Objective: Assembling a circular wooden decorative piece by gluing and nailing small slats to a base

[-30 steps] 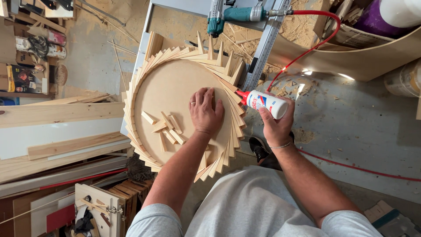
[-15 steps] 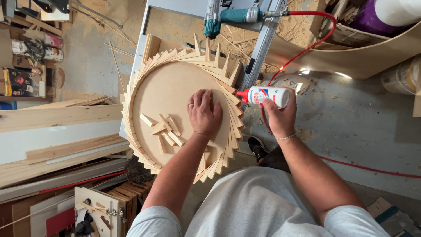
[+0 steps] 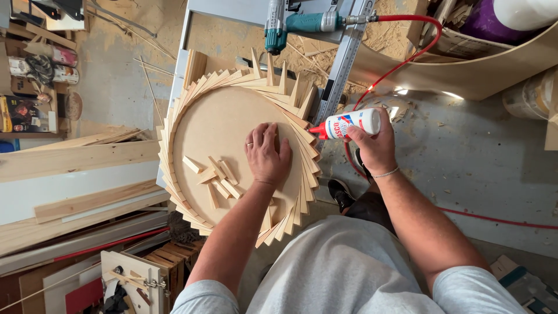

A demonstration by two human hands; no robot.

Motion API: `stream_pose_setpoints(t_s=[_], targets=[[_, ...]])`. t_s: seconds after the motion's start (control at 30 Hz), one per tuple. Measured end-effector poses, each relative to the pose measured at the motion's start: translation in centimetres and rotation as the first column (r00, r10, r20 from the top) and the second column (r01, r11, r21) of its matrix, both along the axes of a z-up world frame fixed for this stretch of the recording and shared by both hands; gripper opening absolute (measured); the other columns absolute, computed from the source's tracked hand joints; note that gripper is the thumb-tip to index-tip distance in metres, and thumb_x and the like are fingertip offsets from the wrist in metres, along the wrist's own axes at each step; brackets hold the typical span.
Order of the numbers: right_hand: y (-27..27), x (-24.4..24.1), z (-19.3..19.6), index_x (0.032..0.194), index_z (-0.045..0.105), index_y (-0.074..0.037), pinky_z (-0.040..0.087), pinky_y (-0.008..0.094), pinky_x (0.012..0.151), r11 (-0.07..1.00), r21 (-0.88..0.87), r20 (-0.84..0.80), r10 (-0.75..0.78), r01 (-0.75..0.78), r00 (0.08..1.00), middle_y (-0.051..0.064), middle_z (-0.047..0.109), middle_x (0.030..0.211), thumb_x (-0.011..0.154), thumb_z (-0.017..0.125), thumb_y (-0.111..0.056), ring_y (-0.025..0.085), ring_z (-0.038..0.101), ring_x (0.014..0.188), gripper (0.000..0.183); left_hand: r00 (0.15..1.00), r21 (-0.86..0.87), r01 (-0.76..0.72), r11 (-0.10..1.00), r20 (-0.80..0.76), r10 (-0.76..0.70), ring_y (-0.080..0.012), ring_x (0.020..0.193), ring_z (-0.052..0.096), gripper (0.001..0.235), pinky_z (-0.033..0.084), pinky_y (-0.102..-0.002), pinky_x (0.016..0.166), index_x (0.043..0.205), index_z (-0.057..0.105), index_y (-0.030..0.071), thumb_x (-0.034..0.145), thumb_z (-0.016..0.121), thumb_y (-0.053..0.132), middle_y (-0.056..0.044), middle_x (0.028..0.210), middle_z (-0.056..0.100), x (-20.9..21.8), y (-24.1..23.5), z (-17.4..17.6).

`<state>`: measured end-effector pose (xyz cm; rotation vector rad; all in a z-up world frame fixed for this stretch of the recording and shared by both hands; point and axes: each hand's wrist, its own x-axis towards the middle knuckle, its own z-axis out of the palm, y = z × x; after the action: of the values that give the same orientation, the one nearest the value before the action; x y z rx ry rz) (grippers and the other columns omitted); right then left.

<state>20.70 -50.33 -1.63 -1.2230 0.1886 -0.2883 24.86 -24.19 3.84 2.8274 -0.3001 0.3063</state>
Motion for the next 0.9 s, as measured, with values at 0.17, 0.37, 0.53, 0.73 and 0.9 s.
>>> stream_pose_setpoints(t_s=[0.17, 0.37, 0.53, 0.73, 0.9], targets=[[-0.1, 1.0, 2.1, 0.12, 0.05, 0.002, 0.065, 0.038, 0.067, 0.999, -0.008, -0.001, 0.039, -0.039, 0.999, 0.025, 0.066, 0.109, 0.093, 0.077, -0.016, 0.032, 0.072, 0.089, 0.042, 1.0, 0.003, 0.002, 1.0, 0.003, -0.002, -0.0302, 0.123, 0.053, 0.049, 0.042, -0.045, 0.105, 0.128, 0.064, 0.018, 0.083, 0.069, 0.038, -0.005, 0.127, 0.056, 0.1, 0.0, -0.1], [0.7, 1.0, 4.0, 0.117, 0.05, 0.005, 0.061, 0.04, 0.063, 0.991, -0.13, 0.095, 0.007, 0.006, 0.995, 0.029, 0.068, 0.11, 0.092, 0.079, -0.013, 0.035, 0.073, 0.089, 0.042, 1.0, -0.01, 0.003, 1.0, 0.005, -0.003, -0.0302, 0.123, 0.053, 0.049, 0.041, -0.045, 0.106, 0.128, 0.064, 0.018, 0.083, 0.069, 0.037, -0.005, 0.126, 0.056, 0.1, -0.1, 0.3], [0.9, 0.7, 3.9, 0.118, 0.049, 0.003, 0.063, 0.039, 0.066, 0.997, -0.077, 0.085, -0.004, 0.011, 0.996, 0.028, 0.068, 0.11, 0.095, 0.076, -0.015, 0.03, 0.072, 0.087, 0.04, 1.0, -0.012, -0.003, 1.0, 0.011, 0.003, -0.0302, 0.123, 0.053, 0.049, 0.042, -0.045, 0.106, 0.127, 0.064, 0.018, 0.083, 0.069, 0.038, -0.004, 0.126, 0.056, 0.0, -0.2, 0.2], [0.4, 1.0, 4.2, 0.116, 0.051, 0.005, 0.063, 0.044, 0.071, 0.992, -0.128, 0.114, 0.016, -0.001, 0.993, 0.028, 0.068, 0.108, 0.093, 0.077, -0.013, 0.038, 0.072, 0.095, 0.039, 1.0, -0.016, 0.001, 1.0, 0.01, -0.001, -0.0307, 0.122, 0.054, 0.049, 0.042, -0.046, 0.106, 0.127, 0.064, 0.018, 0.082, 0.069, 0.037, -0.004, 0.126, 0.056, 0.0, -0.2, 0.2], [0.5, 0.5, 7.0, 0.116, 0.054, 0.008, 0.057, 0.049, 0.086, 0.909, -0.402, 0.242, -0.008, 0.108, 0.97, 0.028, 0.07, 0.116, 0.088, 0.084, -0.014, 0.043, 0.07, 0.109, 0.047, 0.999, -0.011, 0.006, 1.0, 0.031, -0.006, -0.0316, 0.121, 0.055, 0.049, 0.043, -0.046, 0.104, 0.127, 0.065, 0.018, 0.082, 0.069, 0.036, -0.005, 0.125, 0.057, 0.0, -0.2, 0.3]])
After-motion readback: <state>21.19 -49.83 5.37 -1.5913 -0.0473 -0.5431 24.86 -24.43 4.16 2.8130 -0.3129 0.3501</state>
